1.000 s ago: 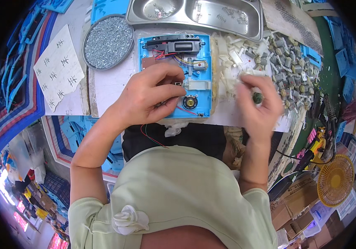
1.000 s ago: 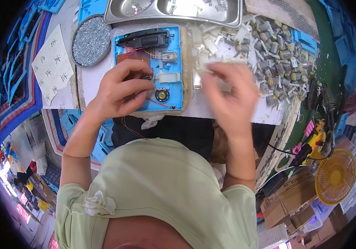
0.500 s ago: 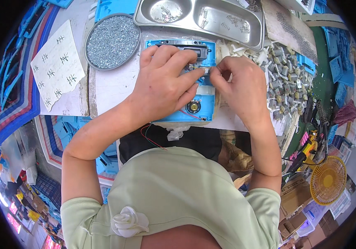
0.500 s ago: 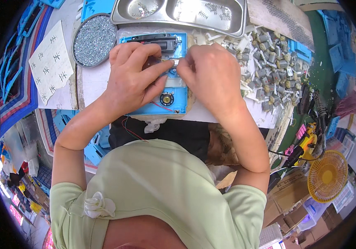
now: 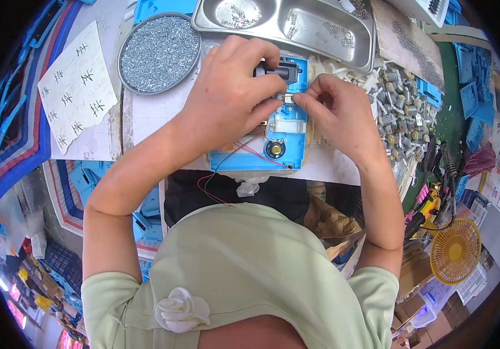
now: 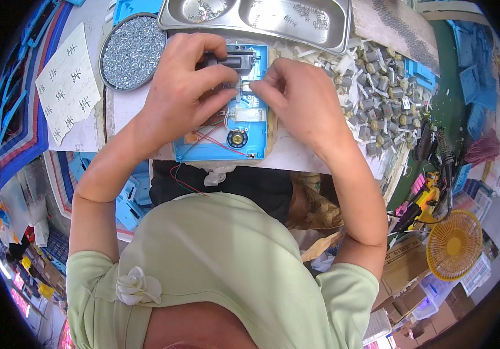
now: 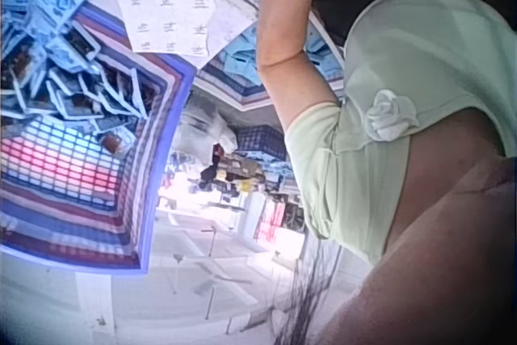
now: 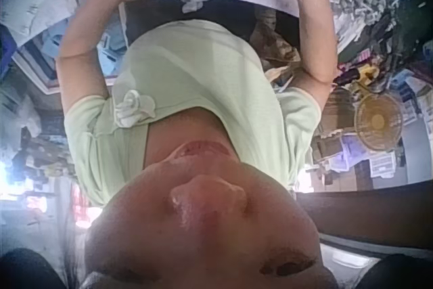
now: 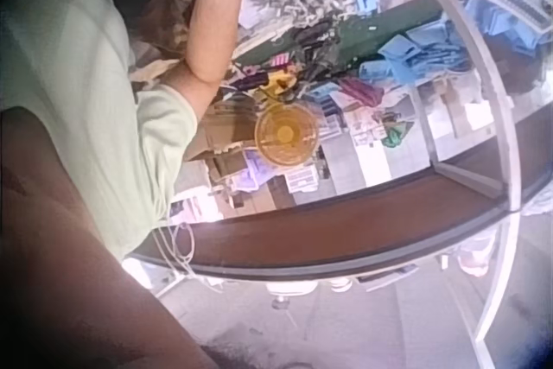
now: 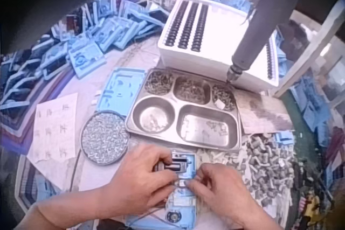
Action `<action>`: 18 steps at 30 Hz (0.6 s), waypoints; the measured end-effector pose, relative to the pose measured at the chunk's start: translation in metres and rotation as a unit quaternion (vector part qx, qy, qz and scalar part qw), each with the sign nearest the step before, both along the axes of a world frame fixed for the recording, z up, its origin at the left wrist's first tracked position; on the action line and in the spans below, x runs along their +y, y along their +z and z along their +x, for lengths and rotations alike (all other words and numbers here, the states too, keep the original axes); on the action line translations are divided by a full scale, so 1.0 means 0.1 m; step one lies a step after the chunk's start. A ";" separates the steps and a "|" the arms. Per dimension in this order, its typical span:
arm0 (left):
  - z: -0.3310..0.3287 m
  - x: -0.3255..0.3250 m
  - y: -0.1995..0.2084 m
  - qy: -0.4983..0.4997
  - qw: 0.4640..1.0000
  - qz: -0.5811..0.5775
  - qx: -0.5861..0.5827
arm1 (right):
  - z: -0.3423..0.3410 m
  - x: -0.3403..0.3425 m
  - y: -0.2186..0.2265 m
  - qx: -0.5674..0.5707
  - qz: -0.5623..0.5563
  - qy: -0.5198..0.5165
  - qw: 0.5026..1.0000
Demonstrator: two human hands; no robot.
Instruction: Soldering components and assembling the plastic casing for an electronic toy or device.
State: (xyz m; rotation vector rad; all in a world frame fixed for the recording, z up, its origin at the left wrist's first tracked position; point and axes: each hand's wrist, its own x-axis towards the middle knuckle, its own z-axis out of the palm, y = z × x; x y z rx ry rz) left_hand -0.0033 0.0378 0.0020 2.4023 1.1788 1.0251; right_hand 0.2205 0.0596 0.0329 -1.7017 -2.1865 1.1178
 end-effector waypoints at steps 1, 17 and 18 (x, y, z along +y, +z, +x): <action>-0.01 0.02 -0.01 -0.014 1.000 0.004 0.006 | 0.00 -0.01 -0.01 0.031 0.008 -0.006 0.999; 0.02 0.32 -0.02 -0.105 0.993 0.007 0.043 | 0.15 -0.10 0.05 0.103 0.077 0.009 0.992; 0.02 0.33 0.00 -0.102 0.994 0.003 0.047 | 0.38 0.05 0.18 0.116 0.068 -0.034 0.990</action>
